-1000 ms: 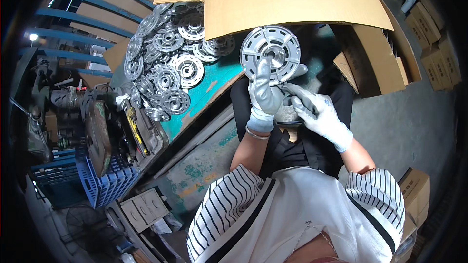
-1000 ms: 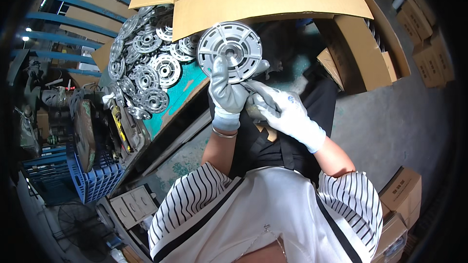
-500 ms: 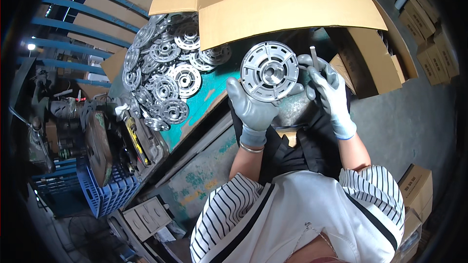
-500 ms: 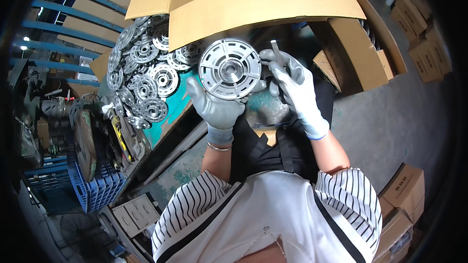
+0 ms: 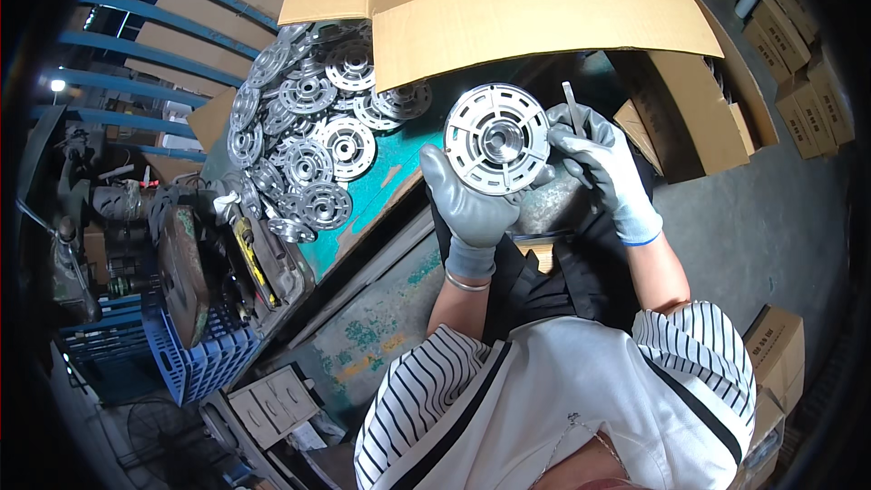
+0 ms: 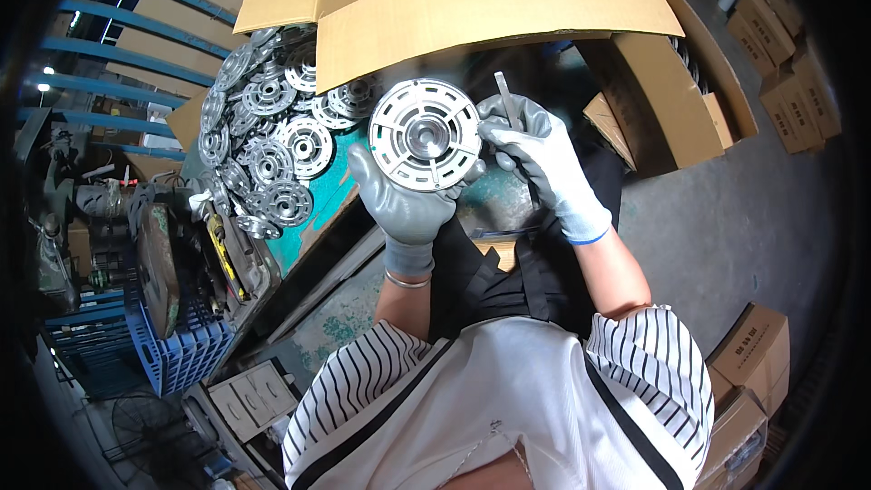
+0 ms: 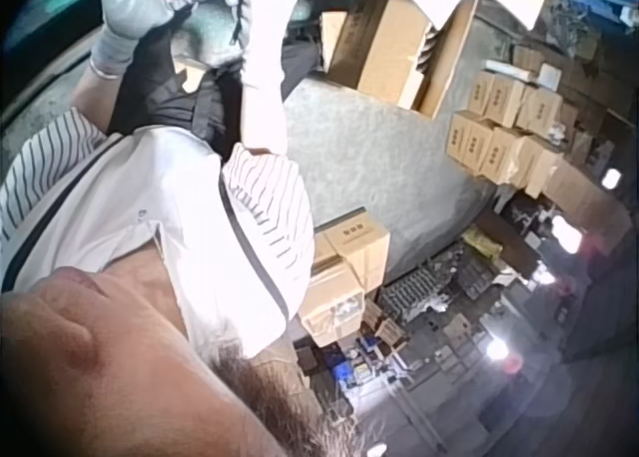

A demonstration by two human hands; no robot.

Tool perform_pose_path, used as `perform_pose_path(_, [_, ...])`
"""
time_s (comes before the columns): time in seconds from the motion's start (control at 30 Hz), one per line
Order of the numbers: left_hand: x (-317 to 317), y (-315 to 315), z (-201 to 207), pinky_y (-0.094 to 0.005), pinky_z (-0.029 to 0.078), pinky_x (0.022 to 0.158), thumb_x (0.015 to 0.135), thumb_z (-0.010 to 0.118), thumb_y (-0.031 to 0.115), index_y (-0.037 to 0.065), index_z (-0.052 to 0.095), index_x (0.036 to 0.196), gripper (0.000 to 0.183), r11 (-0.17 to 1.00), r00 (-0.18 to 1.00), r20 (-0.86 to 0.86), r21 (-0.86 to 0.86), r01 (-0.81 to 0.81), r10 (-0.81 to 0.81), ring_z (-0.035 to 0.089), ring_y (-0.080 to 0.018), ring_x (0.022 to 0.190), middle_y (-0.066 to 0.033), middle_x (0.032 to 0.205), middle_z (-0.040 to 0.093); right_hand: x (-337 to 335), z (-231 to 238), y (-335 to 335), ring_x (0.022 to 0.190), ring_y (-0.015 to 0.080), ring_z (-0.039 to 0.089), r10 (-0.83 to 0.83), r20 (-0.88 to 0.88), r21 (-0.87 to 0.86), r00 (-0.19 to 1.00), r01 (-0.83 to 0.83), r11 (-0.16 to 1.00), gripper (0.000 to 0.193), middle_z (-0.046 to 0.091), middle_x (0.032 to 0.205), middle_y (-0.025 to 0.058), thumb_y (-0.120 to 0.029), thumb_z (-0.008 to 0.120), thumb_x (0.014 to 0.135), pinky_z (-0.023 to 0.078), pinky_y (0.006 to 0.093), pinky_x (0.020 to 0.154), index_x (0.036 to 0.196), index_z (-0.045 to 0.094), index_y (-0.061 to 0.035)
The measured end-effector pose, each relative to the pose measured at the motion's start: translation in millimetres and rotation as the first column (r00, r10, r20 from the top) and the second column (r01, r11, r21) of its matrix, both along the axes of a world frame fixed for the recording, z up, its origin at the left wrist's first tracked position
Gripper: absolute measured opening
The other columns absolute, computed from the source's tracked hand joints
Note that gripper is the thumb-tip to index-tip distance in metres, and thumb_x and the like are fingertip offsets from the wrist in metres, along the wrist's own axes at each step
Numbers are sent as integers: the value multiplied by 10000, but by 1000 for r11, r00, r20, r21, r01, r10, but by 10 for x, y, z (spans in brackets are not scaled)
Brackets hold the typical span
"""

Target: A worker is inspecting and cleaning round metal fabrication parts at a workstation.

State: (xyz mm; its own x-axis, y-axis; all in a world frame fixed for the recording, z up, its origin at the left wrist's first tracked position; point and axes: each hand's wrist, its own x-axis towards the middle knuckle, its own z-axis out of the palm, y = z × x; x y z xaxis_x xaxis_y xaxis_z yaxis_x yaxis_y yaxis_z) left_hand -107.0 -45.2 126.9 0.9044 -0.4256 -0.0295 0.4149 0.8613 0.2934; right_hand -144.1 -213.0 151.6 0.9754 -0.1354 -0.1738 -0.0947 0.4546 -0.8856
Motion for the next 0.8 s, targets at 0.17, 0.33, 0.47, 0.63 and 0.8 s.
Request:
perform_pose_path(0.17, [-28,-6,1,-578,523,808,895,333,678,58,349,1395,796,994,996,90,107,-34,25,545,-368,1117,-171,1319,480,32,-56,-7,482,-6,397,17,-23,-27,1000,-17,999,180,555,704,-42,-72,644,838,268,147,413,1006,606,-21])
perform_pose_path(0.33, [14,38,-59,-578,523,791,883,337,695,74,354,1395,805,998,1000,18,61,14,-15,545,-376,1112,-170,1323,475,36,-140,17,482,-12,355,37,-28,120,999,-33,992,157,480,668,-63,-63,627,836,247,145,409,987,586,-42])
perform_pose_path(0.47, [25,62,-136,-585,493,828,873,334,712,81,363,1393,818,999,997,-63,25,34,-33,528,-361,1137,-156,1327,479,10,-144,36,491,-15,359,72,-38,154,997,-65,986,158,487,687,-57,-55,603,847,249,140,411,1002,572,-42])
perform_pose_path(0.63, [-17,55,-78,-489,517,833,897,277,697,70,378,1382,799,997,992,-109,-36,64,-68,527,-330,1152,-130,1325,493,-45,-134,24,497,-15,366,80,-19,181,997,-75,981,185,513,735,-42,-52,573,866,266,137,411,1047,552,-21])
perform_pose_path(0.8, [-38,85,17,-483,527,715,896,239,706,88,395,1367,793,973,981,-75,-159,166,-179,543,-307,1116,-107,1301,512,-94,-127,50,489,-5,376,68,-17,225,998,-62,972,235,543,772,-18,-49,571,861,278,144,406,1091,542,-9])
